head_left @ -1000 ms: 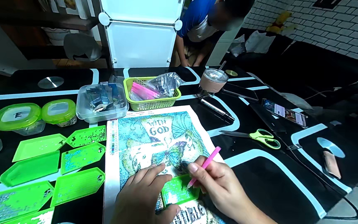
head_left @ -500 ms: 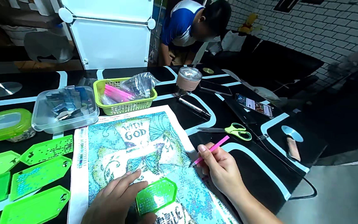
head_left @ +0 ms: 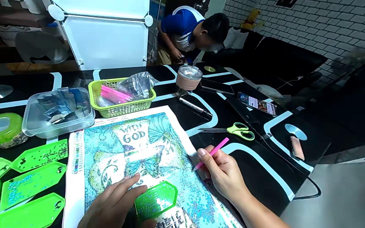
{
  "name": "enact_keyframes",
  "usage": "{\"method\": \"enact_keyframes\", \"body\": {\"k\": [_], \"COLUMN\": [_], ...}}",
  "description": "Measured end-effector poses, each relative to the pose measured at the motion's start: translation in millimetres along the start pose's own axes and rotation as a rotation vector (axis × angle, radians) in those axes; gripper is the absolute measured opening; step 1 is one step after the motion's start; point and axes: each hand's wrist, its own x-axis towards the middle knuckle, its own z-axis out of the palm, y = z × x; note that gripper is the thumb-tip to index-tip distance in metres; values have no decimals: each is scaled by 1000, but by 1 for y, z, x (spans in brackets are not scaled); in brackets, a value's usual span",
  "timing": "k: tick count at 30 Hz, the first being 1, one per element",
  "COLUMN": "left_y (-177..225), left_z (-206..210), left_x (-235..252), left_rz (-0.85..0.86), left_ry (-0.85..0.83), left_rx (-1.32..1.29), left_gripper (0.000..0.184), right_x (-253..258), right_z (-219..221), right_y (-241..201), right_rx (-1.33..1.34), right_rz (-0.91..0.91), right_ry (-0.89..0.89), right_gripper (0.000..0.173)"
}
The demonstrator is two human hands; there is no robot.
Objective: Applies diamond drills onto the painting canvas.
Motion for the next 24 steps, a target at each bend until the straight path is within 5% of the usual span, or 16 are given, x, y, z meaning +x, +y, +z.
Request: {"method": "enact_keyframes", "body": {"k": [11, 18, 24], "left_y": [0, 0, -2], "left_z": [0, 1, 7], "left_x": [0, -1, -2], "left_rz": [2, 6, 32], "left_ry": [13, 40, 92], "left_rx": [5, 21, 53], "left_gripper": [52, 51, 49], "right_x": [0, 7, 0], "right_z": [-2, -4, 34], "right_y": [0, -16, -41], "right_rx": [-219, 47, 133], "right_rz": [-184, 162, -116], "right_ry": [-88, -8, -303], "right_gripper": [34, 28, 30]}}
